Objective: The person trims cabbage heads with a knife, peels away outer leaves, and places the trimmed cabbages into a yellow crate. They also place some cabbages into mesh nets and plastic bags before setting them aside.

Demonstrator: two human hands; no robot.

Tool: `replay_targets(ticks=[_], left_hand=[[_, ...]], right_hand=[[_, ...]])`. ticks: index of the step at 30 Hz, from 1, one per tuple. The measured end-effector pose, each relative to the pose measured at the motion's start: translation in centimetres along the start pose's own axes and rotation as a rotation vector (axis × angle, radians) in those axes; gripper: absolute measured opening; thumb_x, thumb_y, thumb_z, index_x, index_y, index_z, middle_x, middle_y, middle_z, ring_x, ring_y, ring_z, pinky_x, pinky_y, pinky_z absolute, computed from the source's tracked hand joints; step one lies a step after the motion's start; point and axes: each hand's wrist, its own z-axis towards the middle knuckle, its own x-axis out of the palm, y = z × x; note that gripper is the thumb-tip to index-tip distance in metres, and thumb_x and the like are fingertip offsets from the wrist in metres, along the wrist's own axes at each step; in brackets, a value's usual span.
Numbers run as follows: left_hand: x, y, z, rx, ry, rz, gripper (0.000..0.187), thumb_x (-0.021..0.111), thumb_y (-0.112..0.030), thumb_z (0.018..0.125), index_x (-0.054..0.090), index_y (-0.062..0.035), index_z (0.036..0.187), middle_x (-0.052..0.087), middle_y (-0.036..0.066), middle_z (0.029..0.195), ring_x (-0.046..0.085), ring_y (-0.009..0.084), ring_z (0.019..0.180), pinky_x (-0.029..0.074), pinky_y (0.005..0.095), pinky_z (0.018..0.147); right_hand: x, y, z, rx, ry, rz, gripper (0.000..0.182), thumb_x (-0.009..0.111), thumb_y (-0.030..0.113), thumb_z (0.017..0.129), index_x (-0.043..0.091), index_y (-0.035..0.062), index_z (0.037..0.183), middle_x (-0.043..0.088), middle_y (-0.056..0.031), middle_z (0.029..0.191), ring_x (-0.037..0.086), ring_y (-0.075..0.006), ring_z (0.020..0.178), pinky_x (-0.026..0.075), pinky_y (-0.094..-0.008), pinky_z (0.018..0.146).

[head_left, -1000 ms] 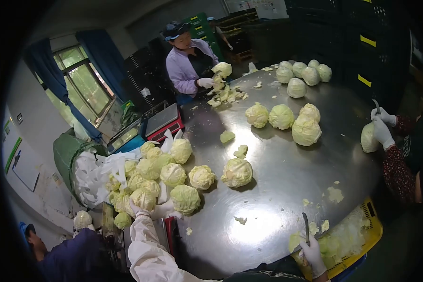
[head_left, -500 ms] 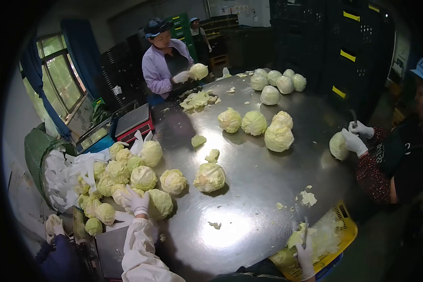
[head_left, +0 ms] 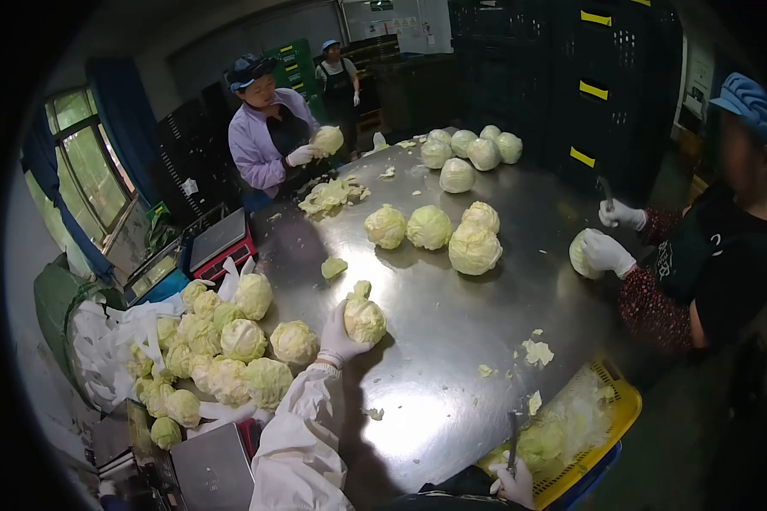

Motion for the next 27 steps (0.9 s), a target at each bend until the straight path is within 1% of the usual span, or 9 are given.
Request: replay_targets(ticks=[3, 8, 12, 14, 15, 19, 23, 25, 27], left_hand=[[-1.3, -4.6, -1.4, -0.181, 0.131, -0.120, 0.112, 0.091, -0.043, 0.054, 0.043, -0.0023, 0.147, 0.058, 0.023, 0.133, 0.058, 0.0375, 0.124, 0.047, 0.0411, 0.107], [-2.3, -13.3, -6.6, 0.031, 0.552, 0.051, 0.105, 0.086, -0.054, 0.057, 0.048, -0.0094, 0.144, 0.062, 0.025, 0.123, 0.064, 0.0414, 0.110, 0.052, 0.0459, 0.097], [0.0, -18.9, -11.1, 0.139, 0.729, 0.199, 0.110, 0.087, -0.056, 0.054, 0.047, -0.0113, 0.147, 0.061, 0.027, 0.121, 0.065, 0.0440, 0.103, 0.054, 0.0495, 0.092], [0.3, -21.0, -12.1, 0.191, 0.785, 0.229, 0.114, 0.090, -0.056, 0.055, 0.044, -0.0102, 0.149, 0.058, 0.027, 0.126, 0.063, 0.0459, 0.108, 0.053, 0.0489, 0.095], [0.4, -21.0, -12.3, 0.256, 0.759, 0.133, 0.115, 0.090, -0.056, 0.057, 0.042, -0.0098, 0.151, 0.057, 0.027, 0.128, 0.062, 0.0461, 0.111, 0.052, 0.0488, 0.097], [1.2, -22.8, -13.9, 0.321, 0.797, -0.105, 0.108, 0.090, -0.054, 0.063, 0.047, -0.0060, 0.149, 0.057, 0.023, 0.130, 0.057, 0.0428, 0.115, 0.050, 0.0505, 0.099], [3.3, -23.6, -16.0, 0.374, 0.649, -0.037, 0.088, 0.091, -0.052, 0.063, 0.061, -0.0020, 0.130, 0.055, 0.019, 0.120, 0.053, 0.0373, 0.112, 0.046, 0.0491, 0.097], [5.5, -21.8, -17.9, 0.252, 0.507, -0.254, 0.080, 0.090, -0.044, 0.067, 0.056, -0.0012, 0.125, 0.046, 0.021, 0.119, 0.049, 0.0367, 0.114, 0.041, 0.0468, 0.101], [6.9, -21.0, -19.4, 0.171, 0.462, -0.279, 0.082, 0.089, -0.041, 0.067, 0.053, 0.0001, 0.128, 0.045, 0.021, 0.120, 0.048, 0.0366, 0.114, 0.041, 0.0466, 0.102]], right_hand=[[0.2, 0.0, -1.2, 0.076, 0.096, -0.087, 0.050, 0.056, 0.000, 0.092, 0.041, -0.0074, 0.139, 0.071, -0.0190, 0.099, 0.068, -0.0166, 0.064, 0.053, -0.0259, 0.056], [2.6, 2.2, -2.0, -0.050, 0.143, -0.119, 0.052, 0.062, 0.001, 0.094, 0.045, -0.0030, 0.142, 0.069, -0.0106, 0.102, 0.067, -0.0099, 0.072, 0.056, -0.0246, 0.067], [4.1, 4.4, -1.6, -0.307, 0.183, -0.323, 0.056, 0.066, 0.004, 0.093, 0.046, -0.0019, 0.145, 0.068, -0.0125, 0.108, 0.066, -0.0158, 0.100, 0.051, -0.0258, 0.090], [4.2, 5.1, -1.4, -0.319, 0.184, -0.345, 0.056, 0.065, 0.005, 0.093, 0.046, 0.0007, 0.146, 0.066, -0.0120, 0.104, 0.065, -0.0160, 0.093, 0.051, -0.0274, 0.086], [3.7, 5.3, -1.4, -0.137, 0.228, -0.414, 0.056, 0.063, 0.007, 0.095, 0.046, 0.0029, 0.148, 0.064, -0.0124, 0.101, 0.063, -0.0167, 0.087, 0.051, -0.0300, 0.082], [2.8, 4.4, -0.9, -0.160, 0.248, -0.379, 0.054, 0.056, 0.010, 0.100, 0.043, 0.0070, 0.152, 0.060, -0.0170, 0.107, 0.063, -0.0278, 0.090, 0.051, -0.0333, 0.083], [1.5, 5.1, -0.9, -0.470, 0.101, -0.553, 0.053, 0.055, 0.016, 0.101, 0.043, 0.0079, 0.151, 0.063, -0.0194, 0.108, 0.066, -0.0332, 0.092, 0.052, -0.0378, 0.084], [1.5, 6.6, -2.0, -0.051, 0.152, -0.549, 0.051, 0.058, 0.018, 0.098, 0.045, 0.0053, 0.146, 0.065, -0.0184, 0.104, 0.068, -0.0342, 0.088, 0.054, -0.0395, 0.080], [1.5, 4.8, -2.5, -0.130, 0.120, -0.595, 0.050, 0.060, 0.019, 0.097, 0.047, 0.0042, 0.143, 0.066, -0.0173, 0.101, 0.069, -0.0340, 0.085, 0.055, -0.0405, 0.078]])
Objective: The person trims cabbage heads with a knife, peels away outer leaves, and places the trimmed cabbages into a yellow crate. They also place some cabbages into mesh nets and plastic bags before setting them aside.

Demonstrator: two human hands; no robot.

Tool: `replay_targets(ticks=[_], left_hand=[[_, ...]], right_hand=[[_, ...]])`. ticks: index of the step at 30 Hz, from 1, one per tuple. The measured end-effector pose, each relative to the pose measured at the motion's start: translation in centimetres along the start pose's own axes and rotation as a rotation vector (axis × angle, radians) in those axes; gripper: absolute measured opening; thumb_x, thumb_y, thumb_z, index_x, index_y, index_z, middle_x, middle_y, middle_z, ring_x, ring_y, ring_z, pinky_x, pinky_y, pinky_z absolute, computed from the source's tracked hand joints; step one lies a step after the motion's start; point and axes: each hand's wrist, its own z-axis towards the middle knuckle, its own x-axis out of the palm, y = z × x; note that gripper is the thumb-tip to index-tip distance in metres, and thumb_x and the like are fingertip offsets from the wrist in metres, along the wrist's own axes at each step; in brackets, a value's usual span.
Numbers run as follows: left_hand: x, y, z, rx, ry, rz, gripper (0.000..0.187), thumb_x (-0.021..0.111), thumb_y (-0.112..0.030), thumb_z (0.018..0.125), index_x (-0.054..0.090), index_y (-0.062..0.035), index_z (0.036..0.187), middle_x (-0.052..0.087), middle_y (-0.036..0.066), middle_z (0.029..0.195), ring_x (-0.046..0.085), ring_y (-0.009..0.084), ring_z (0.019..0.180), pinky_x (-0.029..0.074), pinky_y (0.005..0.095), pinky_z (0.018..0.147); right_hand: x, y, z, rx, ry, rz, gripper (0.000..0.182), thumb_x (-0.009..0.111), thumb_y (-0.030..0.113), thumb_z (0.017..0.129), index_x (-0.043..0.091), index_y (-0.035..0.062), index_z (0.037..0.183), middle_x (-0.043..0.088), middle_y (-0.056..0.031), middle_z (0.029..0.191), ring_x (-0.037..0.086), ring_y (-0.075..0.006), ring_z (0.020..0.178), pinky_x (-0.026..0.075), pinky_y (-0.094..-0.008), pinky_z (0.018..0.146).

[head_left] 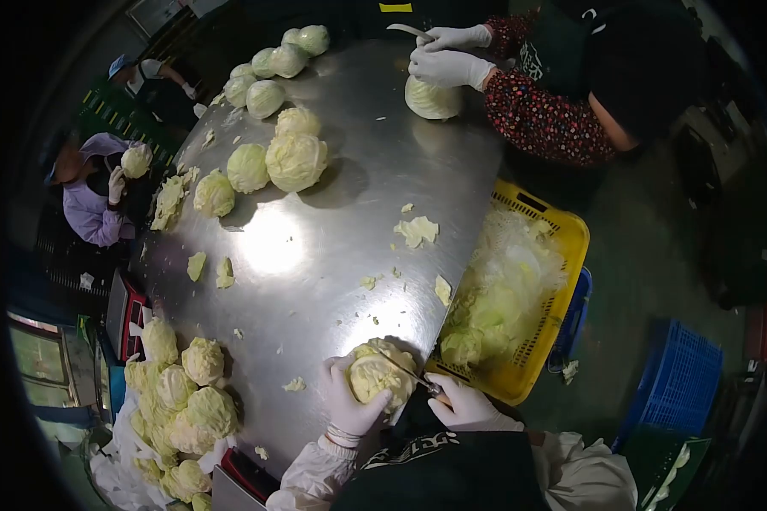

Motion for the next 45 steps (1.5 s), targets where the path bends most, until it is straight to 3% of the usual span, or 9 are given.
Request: replay_targets(ticks=[6, 12, 15, 16, 20, 27, 30, 33, 45], left_hand=[[1.2, -0.4, -0.3, -0.082, -0.116, -0.099, 0.083, 0.087, -0.037, 0.070, 0.045, 0.0043, 0.129, 0.040, 0.021, 0.123, 0.046, 0.0362, 0.115, 0.040, 0.0468, 0.102], [1.6, -1.4, 0.5, -0.100, -0.117, -0.006, 0.076, 0.085, -0.036, 0.074, 0.046, 0.0050, 0.124, 0.040, 0.021, 0.119, 0.047, 0.0344, 0.110, 0.041, 0.0468, 0.098], [1.5, -1.3, 1.6, -0.139, -0.123, 0.024, 0.071, 0.084, -0.036, 0.076, 0.048, 0.0051, 0.120, 0.041, 0.022, 0.116, 0.048, 0.0351, 0.107, 0.042, 0.0470, 0.095], [1.5, -1.4, 2.0, -0.140, -0.130, 0.046, 0.068, 0.084, -0.036, 0.076, 0.049, 0.0052, 0.118, 0.042, 0.022, 0.114, 0.049, 0.0360, 0.105, 0.042, 0.0473, 0.094], [1.6, -2.0, 3.0, -0.096, -0.138, 0.092, 0.064, 0.083, -0.037, 0.077, 0.051, 0.0052, 0.113, 0.045, 0.022, 0.110, 0.050, 0.0380, 0.102, 0.043, 0.0474, 0.091], [2.5, -2.5, 2.9, -0.045, -0.173, 0.191, 0.064, 0.083, -0.039, 0.077, 0.052, 0.0046, 0.111, 0.046, 0.022, 0.108, 0.053, 0.0391, 0.097, 0.046, 0.0480, 0.086], [2.8, -4.0, 2.8, 0.016, -0.154, 0.203, 0.061, 0.082, -0.037, 0.077, 0.053, 0.0045, 0.110, 0.046, 0.022, 0.107, 0.054, 0.0394, 0.097, 0.046, 0.0485, 0.087], [2.8, -4.0, 2.5, -0.002, -0.133, 0.214, 0.059, 0.083, -0.034, 0.076, 0.054, 0.0041, 0.109, 0.047, 0.022, 0.107, 0.054, 0.0395, 0.098, 0.046, 0.0488, 0.088], [2.6, -4.3, 3.2, 0.057, -0.131, 0.330, 0.059, 0.083, -0.035, 0.074, 0.055, 0.0028, 0.109, 0.048, 0.021, 0.108, 0.051, 0.0408, 0.102, 0.044, 0.0508, 0.090]], right_hand=[[0.2, -0.2, -0.9, -0.097, -0.018, -0.096, 0.031, 0.060, 0.020, 0.095, 0.052, 0.0015, 0.118, 0.063, -0.0158, 0.090, 0.068, -0.0308, 0.074, 0.056, -0.0389, 0.065], [0.3, 1.0, 0.9, -0.176, -0.122, -0.567, 0.024, 0.060, 0.027, 0.097, 0.048, 0.0061, 0.095, 0.060, -0.0119, 0.080, 0.067, -0.0272, 0.059, 0.055, -0.0357, 0.051], [0.1, 1.3, 2.5, -0.152, -0.117, -0.555, 0.023, 0.058, 0.026, 0.099, 0.048, 0.0048, 0.096, 0.062, -0.0143, 0.080, 0.068, -0.0303, 0.062, 0.056, -0.0386, 0.054], [-0.1, 1.6, 3.0, -0.077, -0.069, -0.410, 0.024, 0.060, 0.022, 0.097, 0.048, 0.0014, 0.098, 0.064, -0.0206, 0.083, 0.068, -0.0392, 0.072, 0.055, -0.0474, 0.063], [-0.8, 2.4, 4.5, 0.035, -0.002, -0.359, 0.025, 0.056, 0.023, 0.099, 0.047, 0.0000, 0.102, 0.066, -0.0240, 0.088, 0.067, -0.0449, 0.077, 0.054, -0.0538, 0.070], [-0.6, 0.4, 3.9, -0.065, -0.116, -0.350, 0.025, 0.055, 0.023, 0.099, 0.051, 0.0000, 0.106, 0.068, -0.0224, 0.082, 0.070, -0.0406, 0.073, 0.057, -0.0502, 0.068], [-1.1, 1.2, 2.8, 0.048, 0.033, -0.276, 0.026, 0.052, 0.023, 0.100, 0.049, -0.0018, 0.107, 0.069, -0.0254, 0.078, 0.070, -0.0439, 0.075, 0.057, -0.0520, 0.068], [-0.3, -0.2, 2.8, 0.021, -0.060, -0.178, 0.029, 0.053, 0.023, 0.099, 0.048, -0.0045, 0.106, 0.067, -0.0292, 0.082, 0.067, -0.0489, 0.076, 0.054, -0.0557, 0.072], [0.7, -0.9, 3.7, 0.029, -0.031, -0.183, 0.031, 0.052, 0.022, 0.098, 0.049, -0.0076, 0.107, 0.067, -0.0314, 0.080, 0.068, -0.0498, 0.078, 0.054, -0.0562, 0.073]])
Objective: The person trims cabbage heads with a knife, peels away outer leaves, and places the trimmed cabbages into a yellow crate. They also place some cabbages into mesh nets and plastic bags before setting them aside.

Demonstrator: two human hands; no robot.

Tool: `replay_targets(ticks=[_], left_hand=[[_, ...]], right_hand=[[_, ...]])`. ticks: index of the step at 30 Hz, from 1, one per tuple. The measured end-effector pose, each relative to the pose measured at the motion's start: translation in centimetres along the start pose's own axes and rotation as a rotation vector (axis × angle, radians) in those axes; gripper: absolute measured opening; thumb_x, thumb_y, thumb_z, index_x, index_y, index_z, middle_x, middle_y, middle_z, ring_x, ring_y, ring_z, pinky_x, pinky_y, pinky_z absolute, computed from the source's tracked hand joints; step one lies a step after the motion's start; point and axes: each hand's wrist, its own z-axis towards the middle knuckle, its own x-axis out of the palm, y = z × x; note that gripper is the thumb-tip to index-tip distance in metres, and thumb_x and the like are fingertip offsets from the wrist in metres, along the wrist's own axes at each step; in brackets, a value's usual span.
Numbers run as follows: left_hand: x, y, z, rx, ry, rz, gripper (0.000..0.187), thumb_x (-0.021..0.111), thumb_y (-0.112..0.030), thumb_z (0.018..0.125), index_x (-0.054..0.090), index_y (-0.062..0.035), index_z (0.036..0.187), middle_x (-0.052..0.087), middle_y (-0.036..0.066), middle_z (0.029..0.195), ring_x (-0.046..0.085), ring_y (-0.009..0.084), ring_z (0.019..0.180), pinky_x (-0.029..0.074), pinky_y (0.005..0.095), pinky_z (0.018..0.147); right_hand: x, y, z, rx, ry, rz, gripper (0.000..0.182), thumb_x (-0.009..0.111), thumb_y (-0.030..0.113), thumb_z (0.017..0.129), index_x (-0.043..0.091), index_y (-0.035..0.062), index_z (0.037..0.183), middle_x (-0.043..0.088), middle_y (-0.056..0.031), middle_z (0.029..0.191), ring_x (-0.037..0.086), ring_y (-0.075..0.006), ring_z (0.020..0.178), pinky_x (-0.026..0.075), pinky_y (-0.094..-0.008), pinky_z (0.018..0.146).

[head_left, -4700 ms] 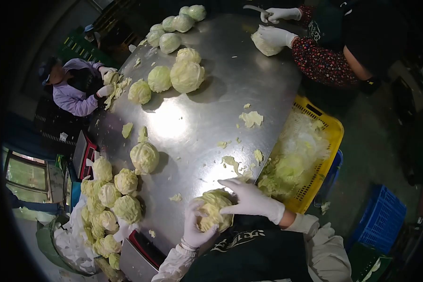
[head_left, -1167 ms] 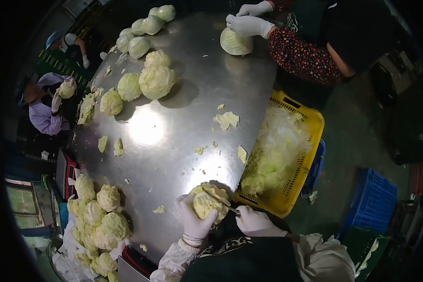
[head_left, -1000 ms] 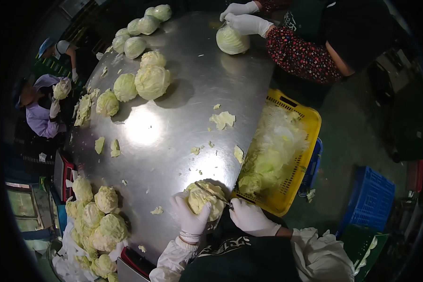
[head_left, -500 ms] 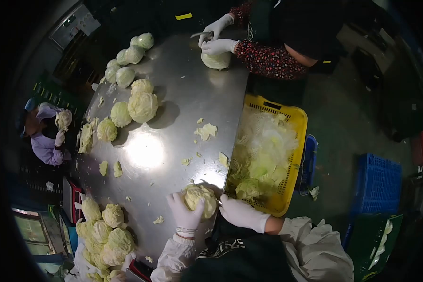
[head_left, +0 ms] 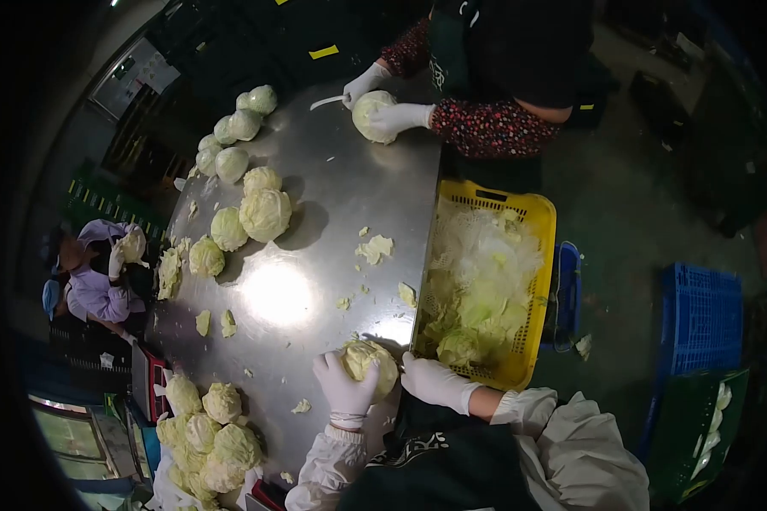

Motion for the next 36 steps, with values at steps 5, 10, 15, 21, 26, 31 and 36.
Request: replay_targets(ticks=[5, 10, 15, 21, 26, 31, 36], left_hand=[[-0.6, 0.7, -0.6, -0.001, -0.017, -0.061, 0.057, 0.083, -0.032, 0.073, 0.055, 0.0022, 0.109, 0.048, 0.021, 0.108, 0.051, 0.0410, 0.102, 0.044, 0.0505, 0.090], [-0.5, 1.1, -2.1, -0.023, -0.099, -0.104, 0.055, 0.081, -0.027, 0.072, 0.053, 0.0017, 0.109, 0.047, 0.020, 0.108, 0.051, 0.0392, 0.103, 0.043, 0.0490, 0.092], [-1.7, 8.7, -5.2, -0.031, 0.034, -0.562, 0.065, 0.075, -0.027, 0.077, 0.047, -0.0001, 0.129, 0.044, 0.017, 0.130, 0.049, 0.0312, 0.123, 0.040, 0.0459, 0.107], [-3.0, 7.8, -9.1, -0.457, 0.091, -0.885, 0.072, 0.083, -0.024, 0.076, 0.039, -0.0035, 0.129, 0.038, 0.019, 0.146, 0.041, 0.0279, 0.135, 0.036, 0.0433, 0.113], [-3.2, 5.0, -7.4, -0.549, -0.014, -0.869, 0.075, 0.087, -0.015, 0.074, 0.034, -0.0051, 0.127, 0.045, 0.015, 0.127, 0.049, 0.0225, 0.118, 0.045, 0.0402, 0.104], [-3.4, 4.7, -7.1, -0.502, -0.019, -0.854, 0.077, 0.085, -0.014, 0.074, 0.034, -0.0035, 0.129, 0.046, 0.015, 0.126, 0.051, 0.0215, 0.117, 0.045, 0.0381, 0.103], [-3.0, 6.2, -7.8, -0.446, 0.015, -0.842, 0.078, 0.084, -0.012, 0.074, 0.033, -0.0026, 0.133, 0.047, 0.014, 0.126, 0.051, 0.0219, 0.119, 0.045, 0.0379, 0.104]], right_hand=[[0.7, 0.3, -1.0, -0.028, -0.001, 0.022, 0.031, 0.051, 0.022, 0.098, 0.050, -0.0077, 0.107, 0.067, -0.0311, 0.078, 0.068, -0.0492, 0.077, 0.054, -0.0555, 0.072], [3.1, -1.6, 0.1, 0.087, 0.026, -0.028, 0.029, 0.049, 0.020, 0.098, 0.048, -0.0076, 0.107, 0.067, -0.0336, 0.080, 0.069, -0.0498, 0.080, 0.054, -0.0550, 0.072], [1.3, -2.5, -0.2, 0.075, 0.030, 0.175, 0.033, 0.056, 0.027, 0.095, 0.056, -0.0046, 0.102, 0.067, -0.0302, 0.087, 0.068, -0.0451, 0.087, 0.052, -0.0507, 0.077], [0.3, 1.3, 0.9, -0.117, 0.049, 0.228, 0.042, 0.053, 0.034, 0.100, 0.053, -0.0011, 0.122, 0.064, -0.0261, 0.103, 0.067, -0.0419, 0.092, 0.052, -0.0475, 0.083], [-1.3, 3.1, 1.2, -0.298, 0.142, 0.131, 0.060, 0.044, 0.039, 0.105, 0.035, 0.0029, 0.153, 0.042, -0.0277, 0.142, 0.064, -0.0438, 0.105, 0.051, -0.0474, 0.095], [0.0, 3.2, 2.4, -0.338, 0.169, 0.057, 0.059, 0.043, 0.037, 0.105, 0.034, 0.0049, 0.155, 0.038, -0.0248, 0.151, 0.062, -0.0425, 0.112, 0.049, -0.0474, 0.100], [2.8, 1.6, 4.2, -0.506, 0.123, 0.160, 0.054, 0.042, 0.032, 0.106, 0.038, 0.0064, 0.153, 0.038, -0.0216, 0.156, 0.061, -0.0413, 0.116, 0.048, -0.0457, 0.101]])
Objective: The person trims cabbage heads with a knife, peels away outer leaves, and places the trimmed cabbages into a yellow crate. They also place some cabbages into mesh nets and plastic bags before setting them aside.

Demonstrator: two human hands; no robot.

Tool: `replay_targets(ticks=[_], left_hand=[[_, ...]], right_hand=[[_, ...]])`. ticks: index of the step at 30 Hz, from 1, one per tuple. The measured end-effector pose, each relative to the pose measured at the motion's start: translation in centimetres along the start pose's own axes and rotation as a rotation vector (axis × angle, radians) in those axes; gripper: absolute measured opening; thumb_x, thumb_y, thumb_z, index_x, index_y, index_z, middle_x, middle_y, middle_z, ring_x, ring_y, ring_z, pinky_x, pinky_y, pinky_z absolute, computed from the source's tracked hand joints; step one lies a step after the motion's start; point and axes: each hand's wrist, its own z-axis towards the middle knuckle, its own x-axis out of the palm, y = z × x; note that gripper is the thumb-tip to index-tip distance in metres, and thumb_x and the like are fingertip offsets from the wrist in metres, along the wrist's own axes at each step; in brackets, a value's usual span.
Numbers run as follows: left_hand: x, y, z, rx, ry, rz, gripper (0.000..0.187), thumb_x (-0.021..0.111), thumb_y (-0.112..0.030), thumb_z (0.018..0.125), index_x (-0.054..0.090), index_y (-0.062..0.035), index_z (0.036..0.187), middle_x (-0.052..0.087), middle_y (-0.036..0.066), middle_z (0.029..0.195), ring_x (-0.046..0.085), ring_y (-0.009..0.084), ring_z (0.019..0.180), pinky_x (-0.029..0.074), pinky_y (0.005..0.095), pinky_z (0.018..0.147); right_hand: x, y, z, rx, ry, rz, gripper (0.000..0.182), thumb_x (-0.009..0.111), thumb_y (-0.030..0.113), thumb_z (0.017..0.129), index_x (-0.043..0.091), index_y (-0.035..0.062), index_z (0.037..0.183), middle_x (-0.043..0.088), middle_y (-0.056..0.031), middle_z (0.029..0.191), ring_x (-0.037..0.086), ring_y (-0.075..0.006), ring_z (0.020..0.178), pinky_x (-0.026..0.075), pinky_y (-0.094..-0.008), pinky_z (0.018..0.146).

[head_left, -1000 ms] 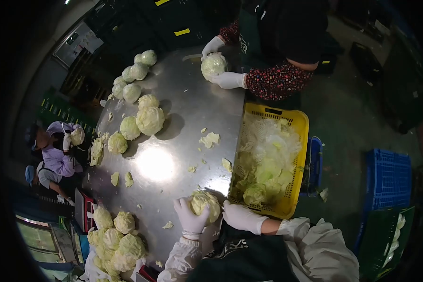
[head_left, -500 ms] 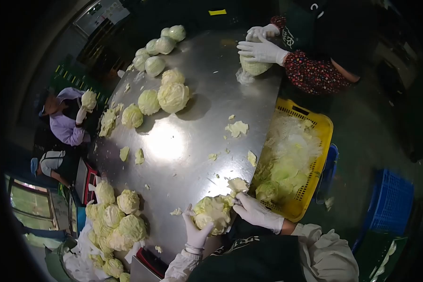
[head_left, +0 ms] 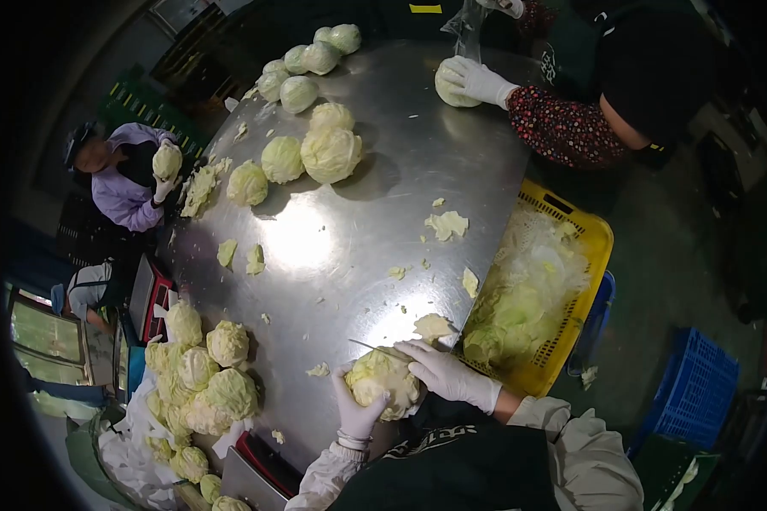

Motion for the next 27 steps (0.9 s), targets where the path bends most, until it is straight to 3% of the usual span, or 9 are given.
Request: replay_targets(ticks=[2, 10, 12, 13, 16, 20, 24, 26, 27], left_hand=[[0.1, -0.4, -0.2, -0.007, -0.013, -0.083, 0.081, 0.086, -0.018, 0.072, 0.034, -0.0022, 0.133, 0.046, 0.015, 0.128, 0.049, 0.0235, 0.122, 0.043, 0.0393, 0.107], [-2.7, 2.5, -1.9, 0.362, 0.133, 0.124, 0.092, 0.092, -0.030, 0.067, 0.039, -0.0077, 0.138, 0.044, 0.021, 0.140, 0.047, 0.0298, 0.132, 0.041, 0.0457, 0.110], [-4.4, 2.0, -2.2, -0.081, -0.075, -0.064, 0.092, 0.090, -0.024, 0.071, 0.036, -0.0057, 0.144, 0.048, 0.020, 0.139, 0.053, 0.0296, 0.128, 0.047, 0.0442, 0.107], [-5.1, 0.0, -2.2, -0.178, -0.043, -0.022, 0.088, 0.086, -0.017, 0.077, 0.034, -0.0044, 0.147, 0.050, 0.019, 0.138, 0.056, 0.0288, 0.124, 0.050, 0.0420, 0.103], [-5.6, -0.4, -4.0, -0.317, -0.094, -0.098, 0.085, 0.083, -0.014, 0.081, 0.032, -0.0047, 0.148, 0.049, 0.018, 0.140, 0.055, 0.0291, 0.127, 0.051, 0.0422, 0.103], [-3.1, 1.3, -5.9, -0.325, -0.245, -0.522, 0.085, 0.080, -0.014, 0.085, 0.027, -0.0041, 0.151, 0.047, 0.018, 0.143, 0.054, 0.0315, 0.130, 0.052, 0.0472, 0.105], [-4.5, 1.7, -5.1, -0.414, -0.175, -0.828, 0.081, 0.078, -0.015, 0.089, 0.029, -0.0055, 0.153, 0.047, 0.018, 0.146, 0.053, 0.0317, 0.132, 0.052, 0.0484, 0.106], [-4.8, 2.1, -4.8, -0.397, -0.161, -0.804, 0.083, 0.080, -0.019, 0.087, 0.032, -0.0044, 0.152, 0.047, 0.018, 0.146, 0.053, 0.0314, 0.132, 0.052, 0.0472, 0.106], [-4.7, 1.9, -4.4, -0.345, -0.130, -0.696, 0.090, 0.085, -0.020, 0.082, 0.031, -0.0031, 0.152, 0.047, 0.018, 0.146, 0.054, 0.0312, 0.131, 0.052, 0.0460, 0.106]], right_hand=[[-0.9, 1.3, 0.6, 0.079, 0.027, 0.070, 0.048, 0.043, 0.028, 0.107, 0.044, 0.0005, 0.146, 0.052, -0.0225, 0.140, 0.059, -0.0391, 0.120, 0.046, -0.0428, 0.102], [-0.1, -0.6, 1.5, 0.370, -0.014, 0.161, 0.043, 0.046, 0.030, 0.105, 0.053, 0.0007, 0.135, 0.066, -0.0279, 0.115, 0.064, -0.0438, 0.107, 0.050, -0.0469, 0.091], [1.2, -1.6, -0.1, 0.199, -0.211, 0.192, 0.042, 0.047, 0.029, 0.105, 0.053, 0.0006, 0.134, 0.066, -0.0279, 0.112, 0.065, -0.0449, 0.103, 0.051, -0.0472, 0.088], [-0.5, 1.2, -0.4, 0.340, -0.079, 0.210, 0.042, 0.046, 0.029, 0.105, 0.050, 0.0015, 0.136, 0.066, -0.0282, 0.113, 0.066, -0.0452, 0.100, 0.052, -0.0479, 0.085], [-0.4, 4.5, -1.7, 0.216, -0.030, 0.077, 0.041, 0.045, 0.027, 0.105, 0.047, 0.0028, 0.138, 0.065, -0.0282, 0.115, 0.066, -0.0455, 0.097, 0.053, -0.0486, 0.082], [0.0, 6.0, -2.7, 0.108, -0.080, 0.024, 0.040, 0.045, 0.026, 0.105, 0.047, 0.0040, 0.138, 0.066, -0.0276, 0.112, 0.067, -0.0460, 0.093, 0.054, -0.0496, 0.077], [-3.6, 4.6, -3.8, 0.483, -0.187, 0.347, 0.019, 0.045, 0.018, 0.105, 0.053, 0.0026, 0.113, 0.064, -0.0187, 0.080, 0.066, -0.0422, 0.073, 0.052, -0.0474, 0.064], [-5.3, -0.6, -5.9, 0.607, -0.428, 0.433, 0.027, 0.044, 0.014, 0.105, 0.052, -0.0007, 0.126, 0.068, -0.0230, 0.096, 0.068, -0.0421, 0.078, 0.053, -0.0480, 0.065], [-7.1, -2.9, -7.2, 0.554, -0.487, 0.115, 0.033, 0.045, 0.015, 0.105, 0.049, -0.0019, 0.133, 0.066, -0.0265, 0.108, 0.068, -0.0418, 0.087, 0.054, -0.0478, 0.072]])
